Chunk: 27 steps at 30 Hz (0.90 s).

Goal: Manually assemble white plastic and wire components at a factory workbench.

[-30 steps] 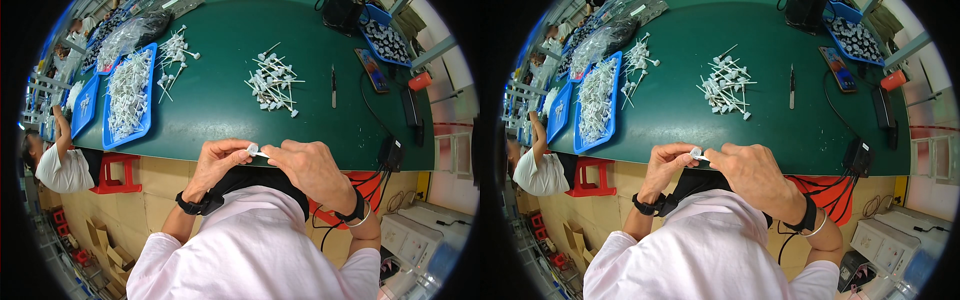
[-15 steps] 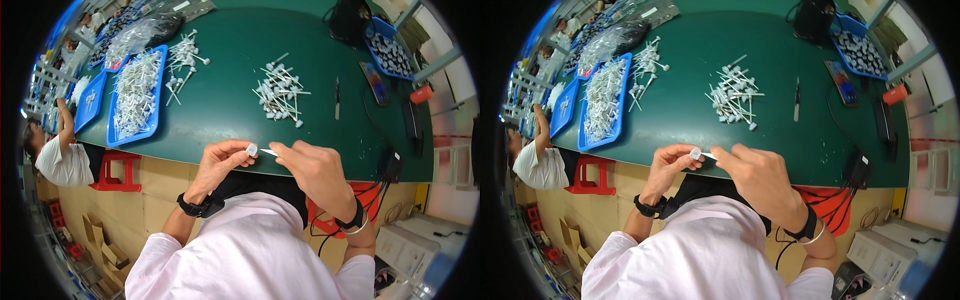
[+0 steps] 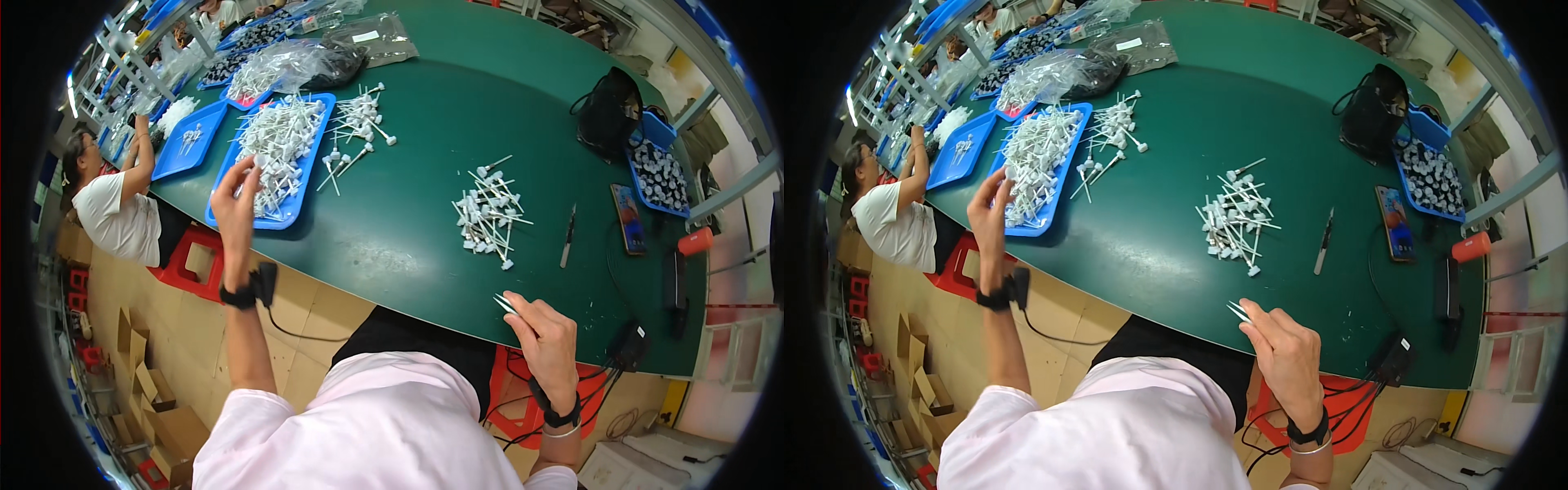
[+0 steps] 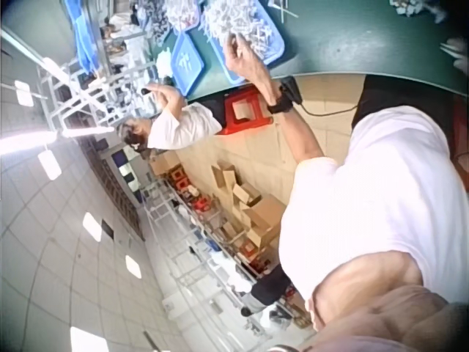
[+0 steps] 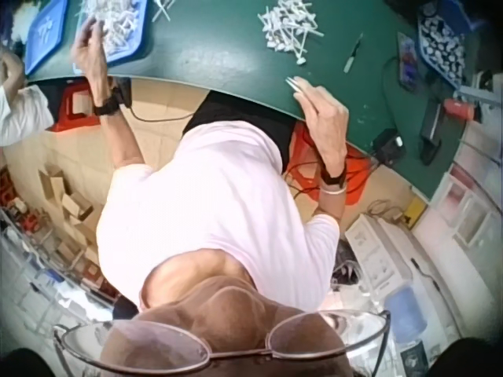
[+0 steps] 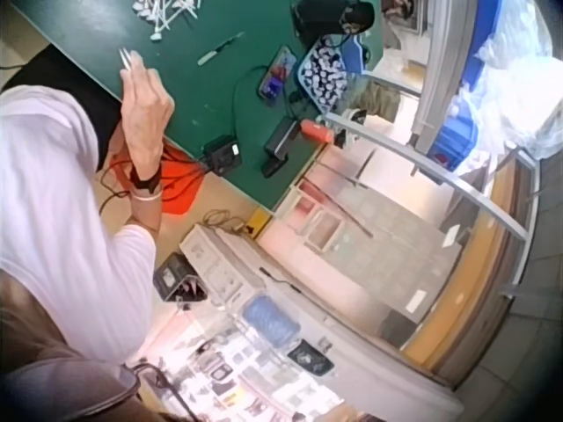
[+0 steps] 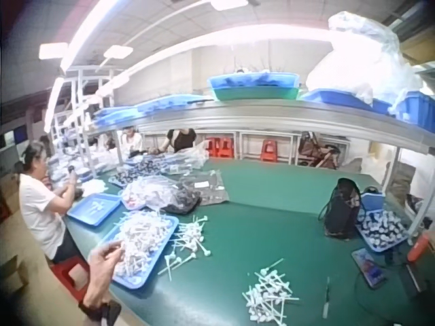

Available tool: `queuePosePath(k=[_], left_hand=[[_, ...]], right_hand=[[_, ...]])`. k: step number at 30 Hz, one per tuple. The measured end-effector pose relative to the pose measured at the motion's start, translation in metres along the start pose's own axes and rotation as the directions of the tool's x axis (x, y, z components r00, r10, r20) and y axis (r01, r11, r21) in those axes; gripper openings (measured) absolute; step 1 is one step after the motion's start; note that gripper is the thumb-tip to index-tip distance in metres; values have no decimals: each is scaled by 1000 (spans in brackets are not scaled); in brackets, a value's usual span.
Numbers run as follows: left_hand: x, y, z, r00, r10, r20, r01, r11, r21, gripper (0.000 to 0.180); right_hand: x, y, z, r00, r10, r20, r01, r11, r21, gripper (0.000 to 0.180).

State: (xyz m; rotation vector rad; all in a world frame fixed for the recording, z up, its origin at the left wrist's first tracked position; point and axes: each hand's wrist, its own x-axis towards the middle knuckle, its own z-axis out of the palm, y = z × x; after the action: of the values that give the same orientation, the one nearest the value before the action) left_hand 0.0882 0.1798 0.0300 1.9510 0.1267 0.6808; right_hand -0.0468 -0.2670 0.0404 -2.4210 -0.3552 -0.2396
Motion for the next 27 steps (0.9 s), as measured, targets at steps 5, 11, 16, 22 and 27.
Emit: queuePosePath(k=[5, 11, 16, 22, 27], left_hand=[[-6, 14, 30, 962, 241, 128, -272, 876, 398, 34], [-93, 83, 150, 655, 413, 632, -524, 852, -13, 16], [-112, 76, 192, 431, 481, 763, -730, 683, -18, 24], [-103, 70, 206, 385, 523, 761, -765, 642, -54, 27], [-103, 119, 153, 495, 373, 785, -376, 906, -193, 14]], right_hand=[[-12, 13, -3, 995, 76, -58, -73, 996, 47, 29], [-13, 14, -4, 994, 85, -63, -81, 995, 66, 29], [-18, 12, -8, 991, 93, -94, -85, 993, 85, 30], [-14, 14, 1, 996, -32, -83, 38, 997, 67, 31], [-10, 7, 1, 997, -7, -74, 16, 992, 123, 31]])
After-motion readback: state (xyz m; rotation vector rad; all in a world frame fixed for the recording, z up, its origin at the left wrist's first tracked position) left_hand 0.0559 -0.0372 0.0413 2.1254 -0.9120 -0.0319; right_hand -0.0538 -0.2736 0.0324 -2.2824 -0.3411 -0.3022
